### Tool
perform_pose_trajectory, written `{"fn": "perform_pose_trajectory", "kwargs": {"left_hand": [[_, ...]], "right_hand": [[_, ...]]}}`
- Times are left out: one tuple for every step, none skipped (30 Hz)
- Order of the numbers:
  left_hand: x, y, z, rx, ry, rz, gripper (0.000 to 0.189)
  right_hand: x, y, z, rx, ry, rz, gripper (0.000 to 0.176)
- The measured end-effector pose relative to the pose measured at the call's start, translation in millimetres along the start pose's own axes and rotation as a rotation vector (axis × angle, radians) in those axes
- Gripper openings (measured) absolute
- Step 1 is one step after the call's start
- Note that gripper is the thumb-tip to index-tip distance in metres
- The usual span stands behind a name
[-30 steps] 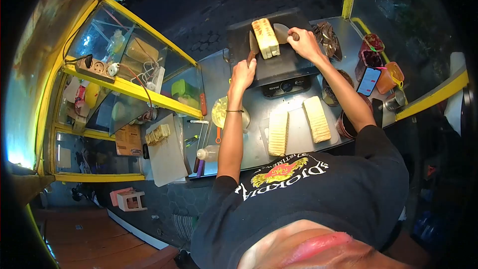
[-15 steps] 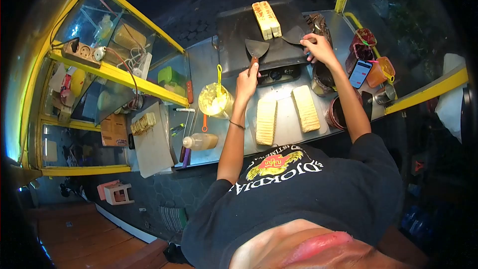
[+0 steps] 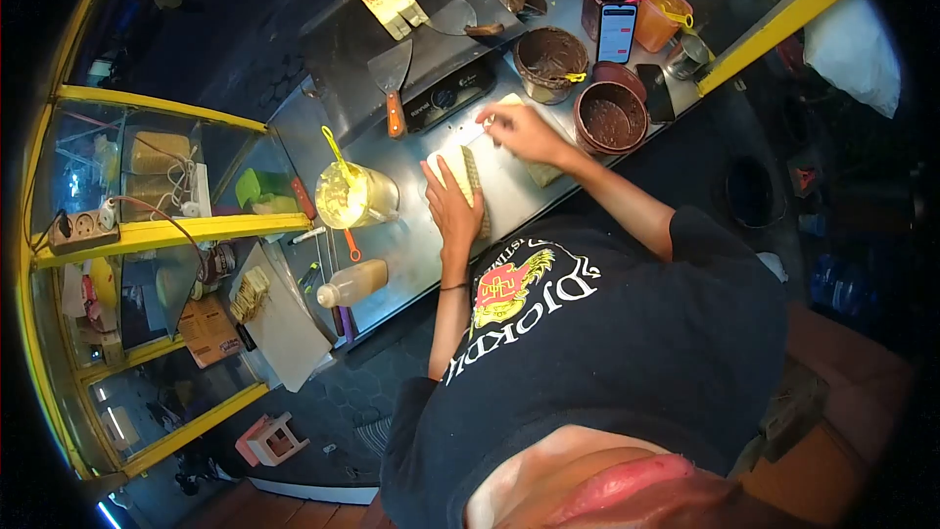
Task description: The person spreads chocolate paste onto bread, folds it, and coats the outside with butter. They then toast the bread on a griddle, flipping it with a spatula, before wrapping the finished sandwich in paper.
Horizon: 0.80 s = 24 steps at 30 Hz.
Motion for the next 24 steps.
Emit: {"fn": "perform_pose_trajectory", "kwargs": {"left_hand": [[3,3,2,0.046,0.042,-0.086,0.095],[6,5,5,0.088,0.082,-0.172,0.094],[12,7,4,0.047,0.051,-0.172,0.091],[26,4,5,0.046,0.051,-0.168,0.091],[40,1,6,0.041,0.068,-0.414,0.089],[50,1,5,0.030,0.092,-0.658,0.086],[58,-1,2,0.105,0.274,-0.968,0.079],[78,-11,-1,0.133,0.387,-1.116,0.070],[79,-1,-6,0.192,0.554,-1.263,0.065],[78,10,-11,0.239,0.716,-1.416,0.061],[87,11,-17,0.229,0.766,-1.448,0.057],[92,9,-17,0.226,0.797,-1.486,0.053],[97,5,-18,0.219,0.835,-1.518,0.049],[101,2,-21,0.206,0.847,-1.514,0.049],[98,4,-21,0.211,0.843,-1.520,0.049],[93,5,-20,0.221,0.833,-1.529,0.049],[88,6,-18,0.228,0.804,-1.488,0.053],[80,8,-16,0.232,0.808,-1.488,0.053],[71,12,-11,0.230,0.690,-1.321,0.056],[60,16,-7,0.227,0.571,-1.156,0.060],[54,15,-3,0.183,0.427,-0.941,0.067],[51,12,-3,0.171,0.403,-0.779,0.073],[44,10,-1,0.105,0.311,-0.650,0.079],[36,7,1,0.037,0.216,-0.523,0.084]], "right_hand": [[-4,-11,-12,0.108,-0.026,-0.069,0.020],[-8,-19,-24,0.171,-0.077,-0.080,0.023],[-17,-29,-36,0.193,-0.019,-0.116,0.022],[-22,-36,-44,0.216,0.037,-0.150,0.022],[-30,-39,-50,0.220,0.036,-0.144,0.022],[-34,-41,-56,0.231,0.043,-0.203,0.023],[-41,-47,-66,0.253,0.050,-0.258,0.023],[-54,-53,-70,0.243,0.115,-0.236,0.023],[-58,-55,-74,0.283,0.056,-0.237,0.024],[-57,-55,-76,0.325,0.002,-0.242,0.024],[-53,-54,-79,0.334,-0.014,-0.241,0.024],[-52,-50,-78,0.328,-0.024,-0.250,0.024],[-49,-47,-76,0.324,-0.009,-0.229,0.024],[-49,-43,-75,0.322,-0.057,-0.238,0.024],[-45,-42,-74,0.330,-0.081,-0.228,0.025],[-41,-39,-73,0.332,-0.103,-0.222,0.025],[-37,-36,-71,0.333,-0.108,-0.223,0.025],[-32,-33,-69,0.339,-0.174,-0.195,0.024],[-30,-31,-70,0.343,-0.241,-0.167,0.024],[-30,-29,-70,0.339,-0.248,-0.168,0.024],[-28,-24,-68,0.273,-0.189,-0.161,0.024],[-24,-19,-66,0.205,-0.128,-0.156,0.023],[-21,-11,-62,0.174,-0.082,-0.203,0.023],[-18,-1,-56,0.158,-0.081,-0.213,0.023]]}}
Point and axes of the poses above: each hand's wrist, its own z-axis towards the middle knuckle, its own y-axis out of the back of the hand, x = y × z, the point moved 4 cm from there along z, towards the middle knuckle, and after that the axes turned 10 degrees about -x, right-handed, at the moved point
